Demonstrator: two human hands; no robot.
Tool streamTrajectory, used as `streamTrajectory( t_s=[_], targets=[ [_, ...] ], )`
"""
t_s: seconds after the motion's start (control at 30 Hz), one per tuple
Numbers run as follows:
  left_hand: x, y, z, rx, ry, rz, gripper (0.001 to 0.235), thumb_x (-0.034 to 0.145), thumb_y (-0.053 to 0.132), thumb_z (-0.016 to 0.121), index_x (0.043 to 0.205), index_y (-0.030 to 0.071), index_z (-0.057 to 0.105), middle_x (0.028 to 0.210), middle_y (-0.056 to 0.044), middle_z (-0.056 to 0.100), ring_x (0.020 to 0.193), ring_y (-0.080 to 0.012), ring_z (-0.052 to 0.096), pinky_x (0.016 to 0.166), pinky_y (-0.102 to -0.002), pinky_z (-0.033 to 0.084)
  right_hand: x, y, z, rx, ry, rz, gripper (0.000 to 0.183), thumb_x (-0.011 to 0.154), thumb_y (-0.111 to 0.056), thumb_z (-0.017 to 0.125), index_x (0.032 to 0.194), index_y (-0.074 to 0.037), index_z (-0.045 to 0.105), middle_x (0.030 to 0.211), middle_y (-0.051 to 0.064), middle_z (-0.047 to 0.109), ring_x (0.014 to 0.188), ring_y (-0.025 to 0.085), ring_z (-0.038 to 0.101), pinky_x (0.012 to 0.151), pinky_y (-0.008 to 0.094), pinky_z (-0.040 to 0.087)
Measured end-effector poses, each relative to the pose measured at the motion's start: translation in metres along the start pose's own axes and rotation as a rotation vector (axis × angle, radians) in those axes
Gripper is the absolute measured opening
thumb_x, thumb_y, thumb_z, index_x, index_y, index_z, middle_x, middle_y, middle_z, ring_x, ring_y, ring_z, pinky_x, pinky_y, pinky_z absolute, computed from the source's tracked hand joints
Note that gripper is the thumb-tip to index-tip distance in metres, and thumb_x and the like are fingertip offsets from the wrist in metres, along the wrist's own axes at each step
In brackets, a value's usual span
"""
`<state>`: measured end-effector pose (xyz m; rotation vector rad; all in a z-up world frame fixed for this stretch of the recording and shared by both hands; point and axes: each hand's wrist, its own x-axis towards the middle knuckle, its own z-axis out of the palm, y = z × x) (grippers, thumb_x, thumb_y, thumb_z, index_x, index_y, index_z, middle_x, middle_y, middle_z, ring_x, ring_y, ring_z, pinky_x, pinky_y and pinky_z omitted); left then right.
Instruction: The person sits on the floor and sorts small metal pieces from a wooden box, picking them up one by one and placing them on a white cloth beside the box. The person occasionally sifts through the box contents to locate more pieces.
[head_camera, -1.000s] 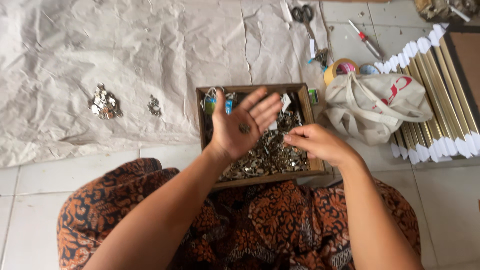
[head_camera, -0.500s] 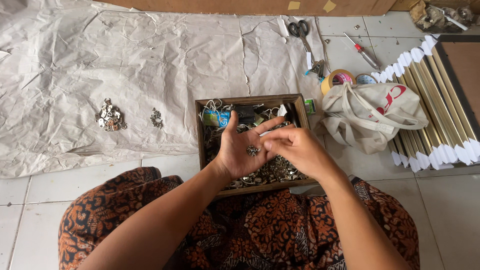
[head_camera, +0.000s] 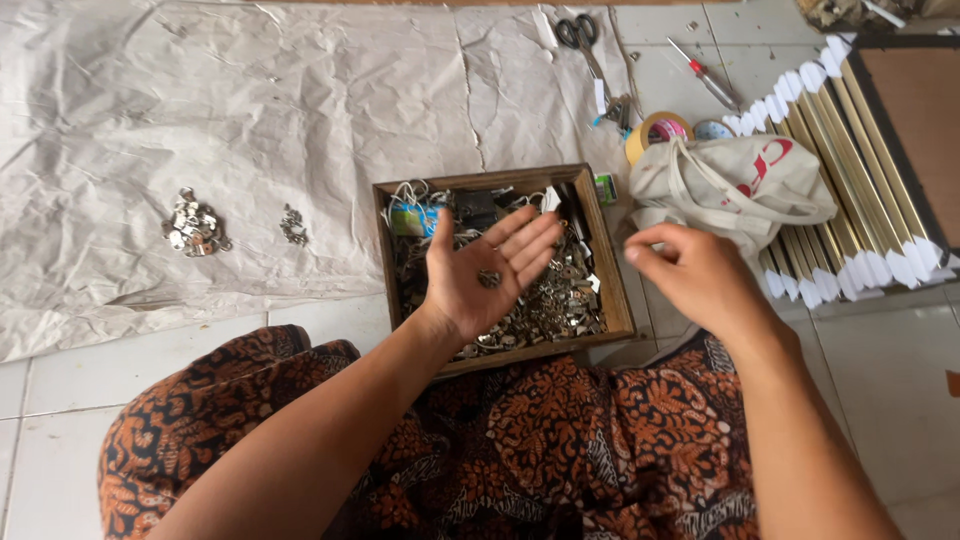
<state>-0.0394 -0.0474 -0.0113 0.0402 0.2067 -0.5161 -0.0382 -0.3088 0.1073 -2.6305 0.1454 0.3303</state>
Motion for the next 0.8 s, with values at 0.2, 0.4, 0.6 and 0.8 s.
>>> streamTrajectory(
  t_s=[0.2, 0.4, 0.6, 0.8],
  targets=[
    [0.0, -0.005, 0.003, 0.055, 0.058, 0.013, 0.123, 0.104, 0.095, 0.017, 0.165, -0.006, 0.053, 0.162, -0.032, 0.059, 0.151, -0.0467, 0.057, 0.128, -0.055, 0.048, -0.002, -0.037, 0.033, -0.302, -0.292, -0.161, 0.035, 0.106, -0.035, 0.07, 0.134, -0.022, 0.085, 0.123, 0.016, 0.087, 0.129, 0.041, 0.077, 0.11, 0.057, 0.06],
    [0.008, 0.008, 0.003, 0.084, 0.03, 0.067, 0.119, 0.105, 0.092, 0.014, 0.166, -0.003, 0.05, 0.163, -0.031, 0.058, 0.153, -0.0444, 0.057, 0.131, -0.054, 0.045, 0.037, 0.011, 0.095, -0.437, -0.476, -0.206, 0.027, 0.103, -0.026, 0.071, 0.106, -0.007, 0.09, 0.083, 0.019, 0.086, 0.077, 0.032, 0.086, 0.08, 0.047, 0.071],
    [0.009, 0.013, 0.003, 0.058, 0.036, 0.091, 0.114, 0.107, 0.089, 0.019, 0.163, -0.004, 0.055, 0.162, -0.03, 0.059, 0.154, -0.0462, 0.054, 0.131, -0.054, 0.045, 0.048, 0.015, 0.108, -0.545, -0.456, -0.246, 0.022, 0.1, -0.018, 0.077, 0.116, -0.013, 0.091, 0.109, 0.023, 0.086, 0.113, 0.047, 0.081, 0.094, 0.066, 0.066],
    [0.006, 0.013, 0.005, 0.066, 0.049, 0.086, 0.112, 0.108, 0.088, 0.021, 0.161, -0.003, 0.058, 0.159, -0.032, 0.062, 0.152, -0.0469, 0.057, 0.129, -0.054, 0.047, 0.029, -0.008, 0.089, -0.147, -0.506, -0.137, 0.04, 0.11, -0.005, 0.063, 0.149, -0.005, 0.074, 0.124, 0.029, 0.082, 0.089, 0.028, 0.086, 0.06, 0.027, 0.066]
  ],
)
